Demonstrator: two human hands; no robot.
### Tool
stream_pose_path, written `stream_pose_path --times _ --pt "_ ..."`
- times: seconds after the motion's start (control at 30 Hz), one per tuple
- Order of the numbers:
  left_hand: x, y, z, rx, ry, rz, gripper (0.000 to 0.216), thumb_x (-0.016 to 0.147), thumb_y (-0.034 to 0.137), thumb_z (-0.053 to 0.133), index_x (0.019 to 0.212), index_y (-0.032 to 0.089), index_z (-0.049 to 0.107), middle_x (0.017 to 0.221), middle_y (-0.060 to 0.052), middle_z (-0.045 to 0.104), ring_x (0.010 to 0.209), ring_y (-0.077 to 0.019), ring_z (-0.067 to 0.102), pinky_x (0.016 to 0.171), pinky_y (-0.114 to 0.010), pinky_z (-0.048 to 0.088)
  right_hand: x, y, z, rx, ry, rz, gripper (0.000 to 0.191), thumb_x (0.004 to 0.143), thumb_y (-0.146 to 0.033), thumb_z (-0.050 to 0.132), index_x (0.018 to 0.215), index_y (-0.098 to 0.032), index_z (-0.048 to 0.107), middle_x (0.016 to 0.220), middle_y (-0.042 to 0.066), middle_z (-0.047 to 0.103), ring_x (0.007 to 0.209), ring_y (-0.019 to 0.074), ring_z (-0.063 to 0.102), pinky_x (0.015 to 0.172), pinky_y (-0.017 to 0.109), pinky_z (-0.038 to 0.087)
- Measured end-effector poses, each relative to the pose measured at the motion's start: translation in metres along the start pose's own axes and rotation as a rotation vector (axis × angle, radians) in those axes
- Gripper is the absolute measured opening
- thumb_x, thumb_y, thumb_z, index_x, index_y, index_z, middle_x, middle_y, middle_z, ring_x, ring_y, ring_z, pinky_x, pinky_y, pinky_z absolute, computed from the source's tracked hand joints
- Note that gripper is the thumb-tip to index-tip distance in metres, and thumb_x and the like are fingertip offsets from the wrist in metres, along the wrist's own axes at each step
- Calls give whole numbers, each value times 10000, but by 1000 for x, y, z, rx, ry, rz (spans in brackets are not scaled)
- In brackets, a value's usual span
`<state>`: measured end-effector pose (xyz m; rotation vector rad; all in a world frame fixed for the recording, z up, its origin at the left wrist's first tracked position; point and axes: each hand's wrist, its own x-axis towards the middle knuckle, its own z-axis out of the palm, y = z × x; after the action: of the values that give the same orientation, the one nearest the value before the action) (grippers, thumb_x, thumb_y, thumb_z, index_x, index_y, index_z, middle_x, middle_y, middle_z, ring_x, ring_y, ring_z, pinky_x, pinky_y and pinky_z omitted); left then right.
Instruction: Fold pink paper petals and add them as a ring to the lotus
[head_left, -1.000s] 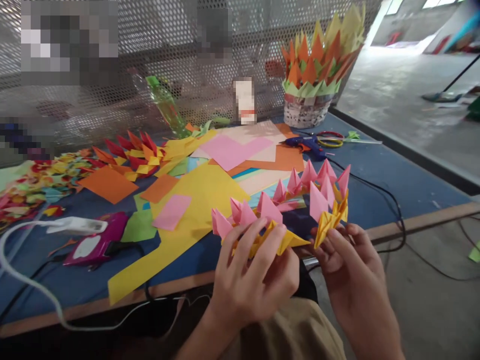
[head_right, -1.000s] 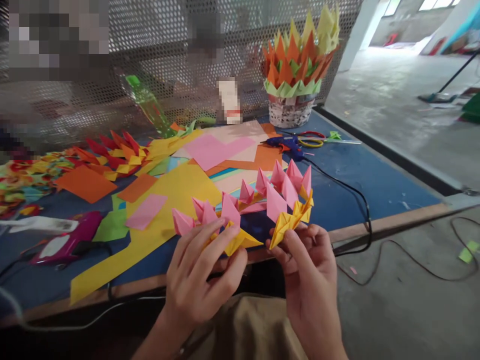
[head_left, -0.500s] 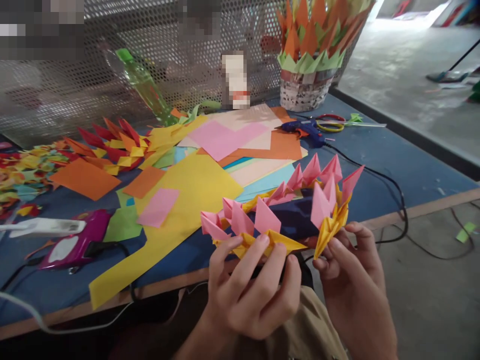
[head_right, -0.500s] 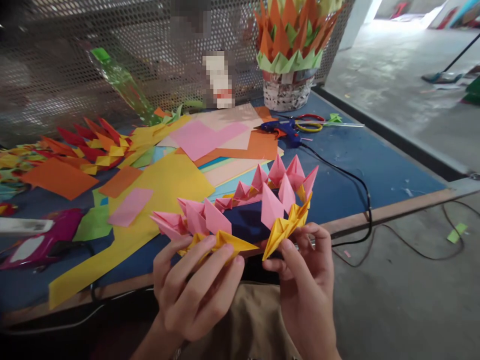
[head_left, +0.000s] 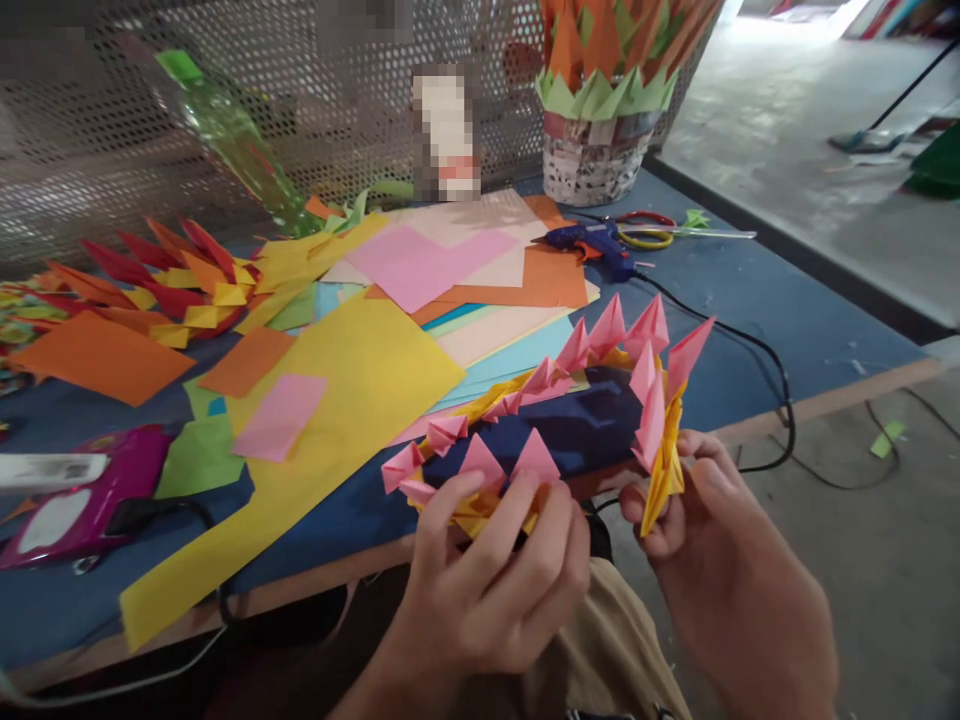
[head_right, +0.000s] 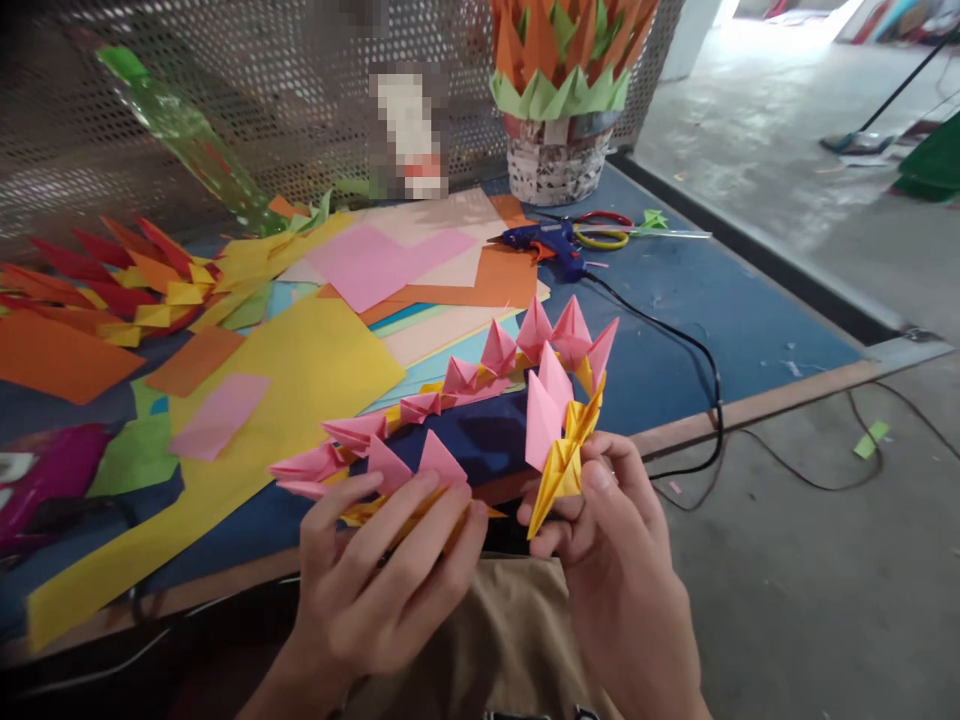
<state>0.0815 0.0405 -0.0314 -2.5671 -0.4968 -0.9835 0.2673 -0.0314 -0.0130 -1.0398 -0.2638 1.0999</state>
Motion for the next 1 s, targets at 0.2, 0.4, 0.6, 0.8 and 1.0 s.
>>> stream_pose_path --times 0.2,0.4,0.6,0.8,1.0 --pt "3 -11 -8 44 -101 183 199 1003 248 730 1170 224 835 1370 -39 685 1371 -229 579 1305 -521 331 5 -4 -4 -92 35 -4 371 802 -386 941 1015 -276 658 811 -25 693 640 97 677 565 146 602" --pt "13 -16 -7 50 -67 169 238 996 216 727 1213 225 824 1345 -41 724 1307 -217 605 1297 -525 331 11 -6 -1 -90 22 -8 411 766 -382 964 1031 -270 670 924 -12 718 606 69 655 532 125 582" --pt "27 -19 -18 0 -139 211 280 1006 211 695 1259 258 805 1348 -13 735 1332 -233 590 1300 -539 298 17 -15 6 -42 -11 39 449 702 -390 989 974 -249 662 883 -12 723 544 75 646 536 173 612" --pt "28 -24 -27 -74 -190 219 276 998 332 735 1262 284 798 1427 17 696 1366 -192 543 1379 -577 168 21 -18 3 -3 -20 71 395 718 -326 954 1018 -244 711 877 10 750 597 112 701 574 197 635" --pt "38 -30 -40 -106 -189 246 259 1023 400 715 1251 313 800 1413 71 710 1398 -163 549 1402 -494 161 26 -14 6 2 -10 50 434 663 -275 954 976 -258 654 907 -8 753 570 108 703 538 184 603"
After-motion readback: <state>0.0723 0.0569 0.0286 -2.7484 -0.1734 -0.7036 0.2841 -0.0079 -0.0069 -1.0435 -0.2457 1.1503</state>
